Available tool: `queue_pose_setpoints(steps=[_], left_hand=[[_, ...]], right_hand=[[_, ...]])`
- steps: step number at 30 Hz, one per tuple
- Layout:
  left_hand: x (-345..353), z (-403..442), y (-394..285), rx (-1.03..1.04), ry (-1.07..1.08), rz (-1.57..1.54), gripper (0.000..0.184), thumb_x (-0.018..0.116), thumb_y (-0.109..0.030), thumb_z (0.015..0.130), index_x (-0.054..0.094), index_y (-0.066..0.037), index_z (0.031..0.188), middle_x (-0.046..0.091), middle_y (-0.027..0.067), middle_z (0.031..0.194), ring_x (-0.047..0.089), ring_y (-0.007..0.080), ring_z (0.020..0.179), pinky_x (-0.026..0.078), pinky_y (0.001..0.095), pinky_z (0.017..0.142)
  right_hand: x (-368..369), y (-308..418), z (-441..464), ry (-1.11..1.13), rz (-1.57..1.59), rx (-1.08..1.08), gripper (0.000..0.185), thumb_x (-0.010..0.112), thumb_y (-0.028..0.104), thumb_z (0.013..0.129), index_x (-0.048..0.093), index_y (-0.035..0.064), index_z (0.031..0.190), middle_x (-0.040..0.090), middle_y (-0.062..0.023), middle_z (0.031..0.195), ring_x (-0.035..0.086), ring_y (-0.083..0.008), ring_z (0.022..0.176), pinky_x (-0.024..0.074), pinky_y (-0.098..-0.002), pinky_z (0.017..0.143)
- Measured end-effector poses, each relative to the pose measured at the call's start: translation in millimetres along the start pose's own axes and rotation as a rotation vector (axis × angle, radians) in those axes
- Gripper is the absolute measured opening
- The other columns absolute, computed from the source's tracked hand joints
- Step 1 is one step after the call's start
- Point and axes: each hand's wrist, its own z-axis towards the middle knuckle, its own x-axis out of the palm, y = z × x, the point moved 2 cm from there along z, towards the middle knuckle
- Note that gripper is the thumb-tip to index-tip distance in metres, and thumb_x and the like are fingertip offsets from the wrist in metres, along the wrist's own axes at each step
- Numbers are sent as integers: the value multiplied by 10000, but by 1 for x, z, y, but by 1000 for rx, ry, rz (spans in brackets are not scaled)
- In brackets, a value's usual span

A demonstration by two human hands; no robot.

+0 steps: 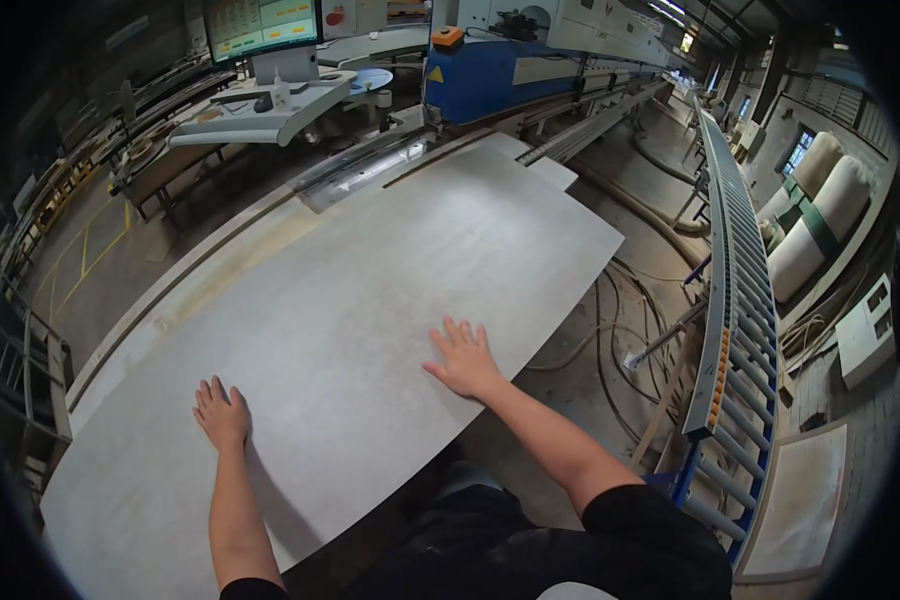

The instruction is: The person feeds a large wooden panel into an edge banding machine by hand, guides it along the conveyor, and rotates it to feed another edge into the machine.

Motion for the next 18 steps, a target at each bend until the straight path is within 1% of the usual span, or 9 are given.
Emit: queue_pose_setpoints(steps=[1,4,8,18], left_hand=[[0,0,-1,4,4,2,556,470,-397,963,416,-158,1462,331,82,1558,247,263,1459,151,464,1195],[1,0,0,7,7,-26,566,469,-405,953,424,-146,1455,326,92,1559,245,268,1459,138,469,1199],[2,4,0,7,12,4,565,469,-407,954,428,-146,1454,330,83,1559,250,260,1458,140,463,1200],[-2,6,-4,-14,-1,17,547,467,-396,954,449,-147,1441,355,70,1548,268,253,1451,152,457,1199]], right_hand=[[-1,7,12,63,-2,-21,723,351,593,971,277,142,1531,157,-181,1604,167,-381,1466,89,-584,1174],[-3,24,50,60,12,24,738,352,603,967,256,144,1537,144,-167,1610,163,-376,1467,84,-595,1169],[0,36,80,55,22,104,749,337,616,965,239,151,1544,138,-157,1615,153,-369,1472,66,-586,1176],[1,37,87,32,36,127,762,354,631,952,251,159,1543,144,-148,1616,143,-363,1476,58,-575,1182]])
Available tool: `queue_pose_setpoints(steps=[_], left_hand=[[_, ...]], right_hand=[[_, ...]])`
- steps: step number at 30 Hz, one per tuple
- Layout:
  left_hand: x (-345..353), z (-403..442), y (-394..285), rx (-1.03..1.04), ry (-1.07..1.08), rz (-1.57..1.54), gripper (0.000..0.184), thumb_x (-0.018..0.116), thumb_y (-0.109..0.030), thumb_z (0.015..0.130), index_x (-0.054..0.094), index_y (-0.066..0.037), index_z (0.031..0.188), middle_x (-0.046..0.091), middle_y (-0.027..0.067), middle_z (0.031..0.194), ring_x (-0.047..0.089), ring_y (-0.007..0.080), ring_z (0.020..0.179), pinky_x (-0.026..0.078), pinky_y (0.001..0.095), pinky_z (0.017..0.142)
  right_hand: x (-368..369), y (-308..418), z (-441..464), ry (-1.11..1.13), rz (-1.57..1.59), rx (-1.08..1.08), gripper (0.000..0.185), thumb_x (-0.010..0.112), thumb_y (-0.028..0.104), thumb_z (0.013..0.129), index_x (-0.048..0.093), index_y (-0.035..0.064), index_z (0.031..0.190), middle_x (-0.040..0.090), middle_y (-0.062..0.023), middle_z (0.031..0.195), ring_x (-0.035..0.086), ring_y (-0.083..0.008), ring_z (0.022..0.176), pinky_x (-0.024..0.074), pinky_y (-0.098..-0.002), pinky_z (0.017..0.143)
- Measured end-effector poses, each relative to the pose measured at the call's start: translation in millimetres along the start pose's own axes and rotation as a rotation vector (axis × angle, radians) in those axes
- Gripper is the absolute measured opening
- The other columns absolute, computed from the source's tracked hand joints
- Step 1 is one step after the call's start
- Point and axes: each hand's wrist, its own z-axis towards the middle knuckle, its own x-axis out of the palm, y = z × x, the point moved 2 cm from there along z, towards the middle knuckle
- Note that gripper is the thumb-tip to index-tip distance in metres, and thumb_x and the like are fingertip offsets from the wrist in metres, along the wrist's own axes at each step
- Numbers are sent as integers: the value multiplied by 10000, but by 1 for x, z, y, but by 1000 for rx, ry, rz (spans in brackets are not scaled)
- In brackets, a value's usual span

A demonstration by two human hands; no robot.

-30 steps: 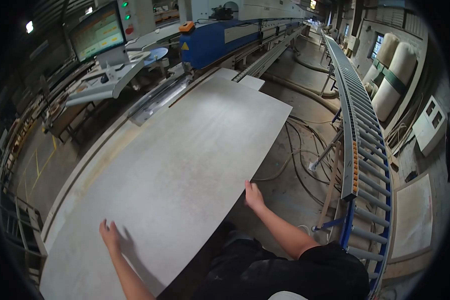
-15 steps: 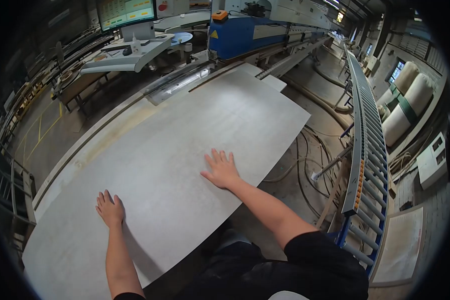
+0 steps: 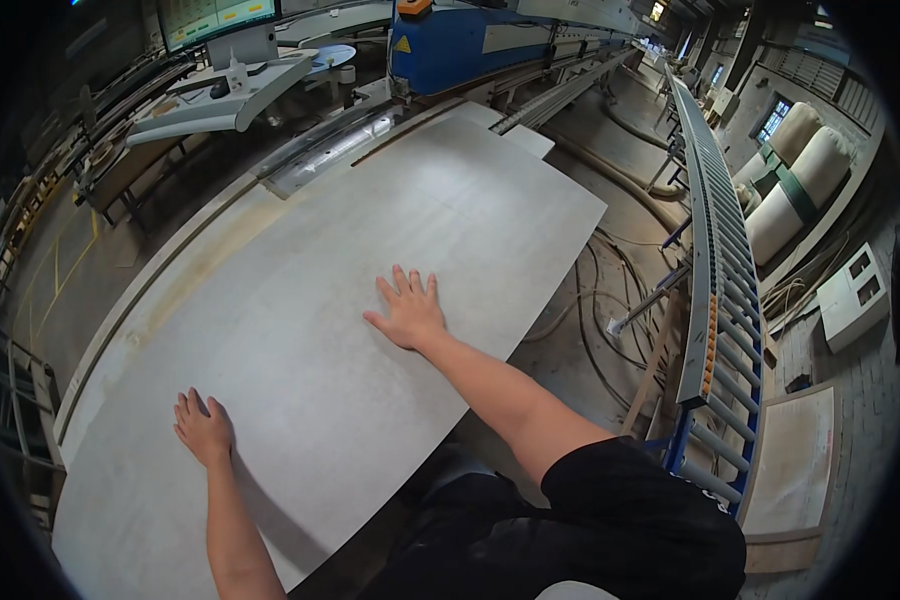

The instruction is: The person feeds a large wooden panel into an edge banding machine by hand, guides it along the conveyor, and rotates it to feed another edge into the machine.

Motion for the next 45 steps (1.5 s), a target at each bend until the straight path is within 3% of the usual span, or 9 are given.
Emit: queue_pose_setpoints(steps=[16,45], left_hand=[[1,0,1,-26,-21,-17,518,477,-378,955,464,-169,1429,366,57,1543,281,252,1447,174,456,1194],[5,-1,3,-19,-54,-33,507,480,-372,954,485,-149,1410,393,69,1523,303,252,1434,183,446,1193]], right_hand=[[2,1,0,-81,46,8,727,435,604,935,337,165,1507,229,-141,1592,198,-338,1464,89,-547,1188],[5,-3,-1,-125,71,-7,670,451,552,952,390,127,1467,287,-138,1564,239,-320,1443,129,-539,1185]])
